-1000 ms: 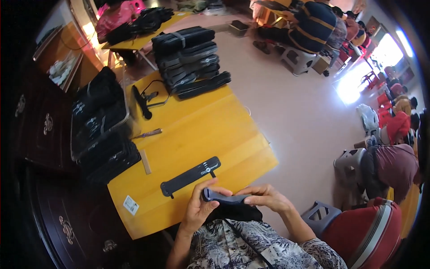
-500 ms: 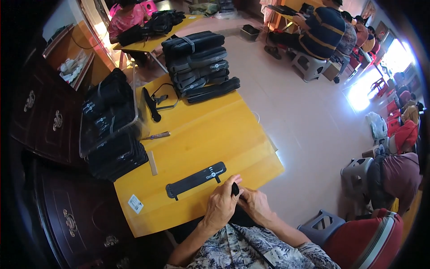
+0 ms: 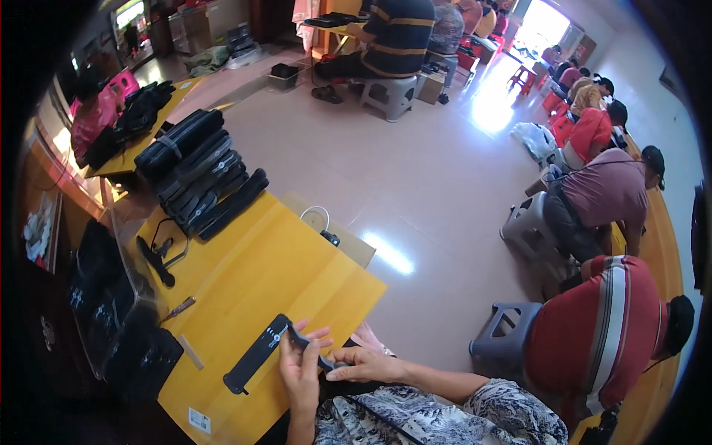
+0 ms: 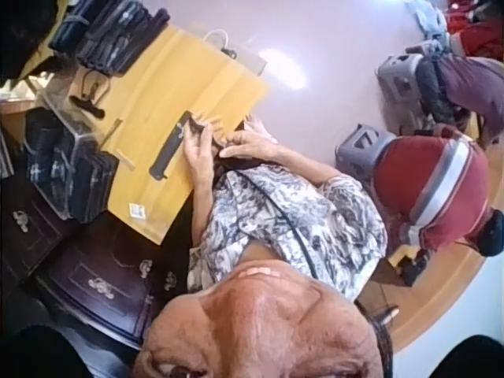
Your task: Inspecting and organizing black elastic straps at a workbench in a manufacturing environment.
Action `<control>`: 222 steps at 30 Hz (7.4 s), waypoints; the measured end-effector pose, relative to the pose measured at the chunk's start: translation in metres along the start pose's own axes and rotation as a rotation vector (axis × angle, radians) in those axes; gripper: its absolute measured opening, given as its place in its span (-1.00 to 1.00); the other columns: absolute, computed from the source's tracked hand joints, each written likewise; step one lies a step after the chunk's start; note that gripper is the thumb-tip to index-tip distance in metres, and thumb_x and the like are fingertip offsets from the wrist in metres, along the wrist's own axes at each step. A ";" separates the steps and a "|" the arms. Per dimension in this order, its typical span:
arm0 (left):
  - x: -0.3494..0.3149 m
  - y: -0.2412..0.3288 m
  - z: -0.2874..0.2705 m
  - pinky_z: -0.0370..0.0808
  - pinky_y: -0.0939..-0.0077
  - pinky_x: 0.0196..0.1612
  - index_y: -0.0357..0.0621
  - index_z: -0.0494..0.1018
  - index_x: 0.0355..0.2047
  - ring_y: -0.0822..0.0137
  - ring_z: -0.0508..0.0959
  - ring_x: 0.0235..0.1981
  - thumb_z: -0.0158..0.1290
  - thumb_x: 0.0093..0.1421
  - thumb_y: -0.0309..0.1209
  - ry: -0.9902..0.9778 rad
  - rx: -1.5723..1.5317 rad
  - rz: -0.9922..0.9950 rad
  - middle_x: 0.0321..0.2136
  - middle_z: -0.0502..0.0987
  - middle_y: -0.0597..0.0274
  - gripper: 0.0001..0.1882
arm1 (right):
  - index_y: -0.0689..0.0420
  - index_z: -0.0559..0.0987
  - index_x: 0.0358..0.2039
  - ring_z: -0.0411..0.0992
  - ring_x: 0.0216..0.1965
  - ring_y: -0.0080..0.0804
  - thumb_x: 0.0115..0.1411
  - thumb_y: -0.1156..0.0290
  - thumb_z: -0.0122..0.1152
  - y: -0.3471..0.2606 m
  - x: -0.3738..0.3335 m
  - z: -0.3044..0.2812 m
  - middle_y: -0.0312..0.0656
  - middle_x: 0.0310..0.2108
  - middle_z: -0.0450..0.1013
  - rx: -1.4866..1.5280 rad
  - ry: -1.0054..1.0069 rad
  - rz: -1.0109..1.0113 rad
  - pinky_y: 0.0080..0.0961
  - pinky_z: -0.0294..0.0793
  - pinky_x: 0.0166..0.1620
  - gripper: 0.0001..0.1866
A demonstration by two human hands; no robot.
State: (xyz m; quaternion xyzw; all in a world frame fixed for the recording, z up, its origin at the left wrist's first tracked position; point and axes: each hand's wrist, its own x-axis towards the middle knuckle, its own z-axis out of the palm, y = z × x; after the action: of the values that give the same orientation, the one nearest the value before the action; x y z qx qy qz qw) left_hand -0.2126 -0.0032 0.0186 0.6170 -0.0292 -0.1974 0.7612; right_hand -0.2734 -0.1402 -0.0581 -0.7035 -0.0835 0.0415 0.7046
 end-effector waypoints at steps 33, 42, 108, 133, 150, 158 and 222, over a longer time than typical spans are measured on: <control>0.001 -0.012 -0.012 0.40 0.63 -0.42 -0.18 0.22 -0.02 0.15 0.58 -0.17 -0.12 0.34 -0.28 -0.238 -0.510 -0.159 -0.11 0.48 -0.18 -0.70 | 0.10 0.26 -0.24 -0.03 -0.80 -0.81 0.36 0.02 -0.20 -0.073 -0.017 -0.028 -0.43 -0.75 0.06 1.662 -0.411 0.876 -0.87 -0.14 -0.81 -0.64; -0.013 -0.021 -0.009 0.41 0.40 0.02 -0.29 0.23 -0.12 0.22 0.52 -0.11 -0.03 0.27 -0.52 -0.060 0.028 0.229 -0.11 0.48 -0.14 -0.78 | 0.13 0.47 -0.17 0.46 -0.36 -0.09 0.19 0.15 0.13 -0.071 -0.011 -0.019 -0.05 -0.50 0.44 -0.639 0.120 0.112 -0.27 0.46 -0.33 -0.66; -0.029 -0.049 -0.028 0.53 0.66 -0.43 -0.46 0.23 0.11 0.48 0.50 -0.33 -0.16 0.32 -0.48 0.095 0.236 0.028 -0.15 0.48 0.09 -0.61 | 0.25 0.57 -0.33 0.41 -0.50 -0.73 0.17 0.48 0.18 -0.046 0.045 -0.010 -0.31 -0.43 0.53 0.002 -0.026 0.290 -0.75 0.42 -0.46 -0.89; -0.019 -0.059 -0.033 0.42 0.61 -0.56 -0.38 0.32 0.03 0.43 0.45 -0.58 -0.19 0.31 -0.52 0.064 0.794 0.205 -0.37 0.46 0.11 -0.69 | 0.23 0.41 -0.48 0.47 -0.47 -0.05 0.12 0.33 0.04 -0.038 0.051 -0.005 -0.04 -0.54 0.42 -0.605 -0.045 0.014 -0.20 0.44 -0.41 -0.80; -0.015 -0.058 -0.032 0.46 0.33 -0.23 -0.35 0.38 -0.05 0.01 0.57 -0.26 -0.15 0.33 -0.40 0.077 0.505 0.067 -0.28 0.52 -0.15 -0.70 | 0.22 0.32 -0.70 0.21 -0.74 -0.35 -0.05 0.45 0.13 -0.020 0.052 0.003 -0.13 -0.76 0.20 -0.368 0.083 0.062 -0.42 0.23 -0.62 -0.78; -0.010 -0.066 -0.031 0.16 0.78 -0.60 -0.26 0.40 -0.03 0.67 0.22 -0.64 -0.18 0.37 -0.21 0.126 0.229 -0.081 -0.56 0.36 0.48 -0.62 | 0.22 0.37 -0.70 0.17 -0.74 -0.52 -0.05 0.44 0.16 -0.016 0.053 0.014 -0.17 -0.78 0.18 -0.228 0.208 0.255 -0.50 0.21 -0.62 -0.80; -0.015 -0.046 -0.010 0.25 0.76 -0.48 -0.19 0.45 -0.30 0.67 0.31 -0.54 -0.11 0.35 -0.24 0.168 -0.344 -0.213 -0.54 0.38 0.47 -0.73 | 0.21 0.37 -0.73 0.32 -0.72 -0.50 -0.03 0.57 0.09 -0.023 0.040 -0.005 -0.28 -0.74 0.34 -0.322 0.084 -0.109 -0.55 0.23 -0.63 -0.81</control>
State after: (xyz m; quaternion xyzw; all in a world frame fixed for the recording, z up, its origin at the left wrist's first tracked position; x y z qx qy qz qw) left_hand -0.2353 0.0038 -0.0249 0.4920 0.1338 -0.2268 0.8298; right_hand -0.2347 -0.1378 -0.0322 -0.8029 -0.0976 -0.0400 0.5868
